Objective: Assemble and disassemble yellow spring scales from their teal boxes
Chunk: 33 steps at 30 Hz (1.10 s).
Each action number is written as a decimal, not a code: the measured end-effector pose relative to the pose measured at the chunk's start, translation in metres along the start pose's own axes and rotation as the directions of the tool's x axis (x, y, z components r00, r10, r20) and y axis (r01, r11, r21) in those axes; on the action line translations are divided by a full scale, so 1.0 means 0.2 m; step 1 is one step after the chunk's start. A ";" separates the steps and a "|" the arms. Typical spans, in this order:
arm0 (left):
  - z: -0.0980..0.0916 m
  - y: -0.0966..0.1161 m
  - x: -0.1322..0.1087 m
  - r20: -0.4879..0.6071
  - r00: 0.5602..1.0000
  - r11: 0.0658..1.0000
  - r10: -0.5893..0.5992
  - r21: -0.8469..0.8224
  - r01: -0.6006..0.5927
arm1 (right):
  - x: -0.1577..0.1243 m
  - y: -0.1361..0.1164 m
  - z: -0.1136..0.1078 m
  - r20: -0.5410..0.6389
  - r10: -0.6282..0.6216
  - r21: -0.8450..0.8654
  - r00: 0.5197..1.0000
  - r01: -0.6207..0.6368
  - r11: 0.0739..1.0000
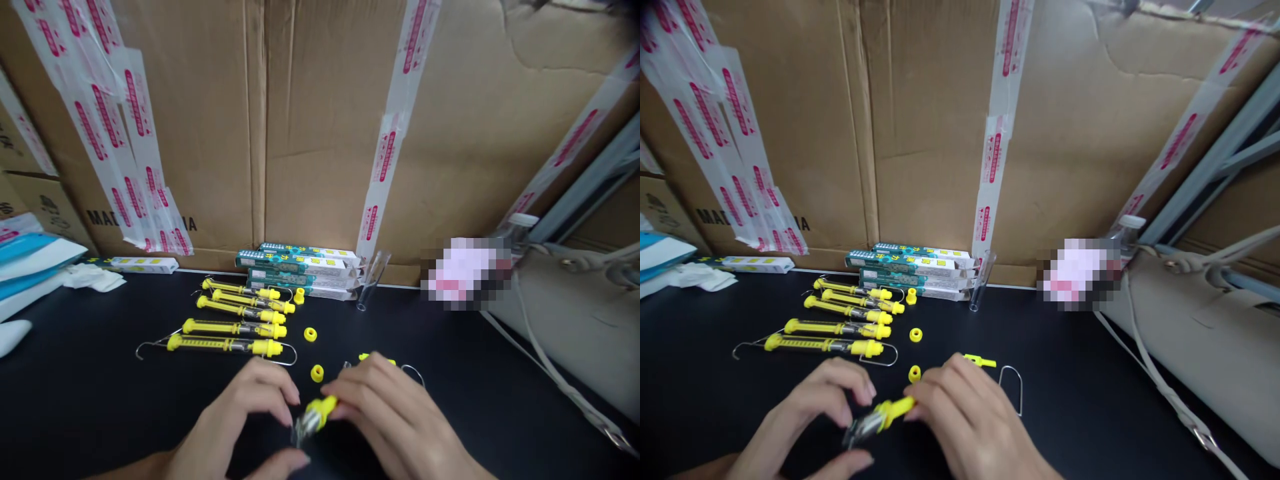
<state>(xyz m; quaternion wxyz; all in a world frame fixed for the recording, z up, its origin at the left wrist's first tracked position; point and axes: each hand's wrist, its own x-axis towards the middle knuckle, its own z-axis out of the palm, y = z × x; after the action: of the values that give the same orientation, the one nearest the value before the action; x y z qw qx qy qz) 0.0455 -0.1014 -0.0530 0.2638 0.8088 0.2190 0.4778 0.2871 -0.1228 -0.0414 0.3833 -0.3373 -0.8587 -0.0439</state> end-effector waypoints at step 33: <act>-0.01 0.01 0.04 0.324 0.945 0.862 0.038 0.468 -0.195 | 0.02 0.45 0.10 0.259 0.212 -0.259 0.942 -0.144 0.955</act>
<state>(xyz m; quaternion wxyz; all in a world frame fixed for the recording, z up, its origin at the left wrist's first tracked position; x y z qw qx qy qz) 0.0479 -0.0976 -0.0448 0.0491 0.9247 0.2405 0.2909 0.3275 -0.0445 -0.0694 0.2155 -0.4601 -0.8591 -0.0620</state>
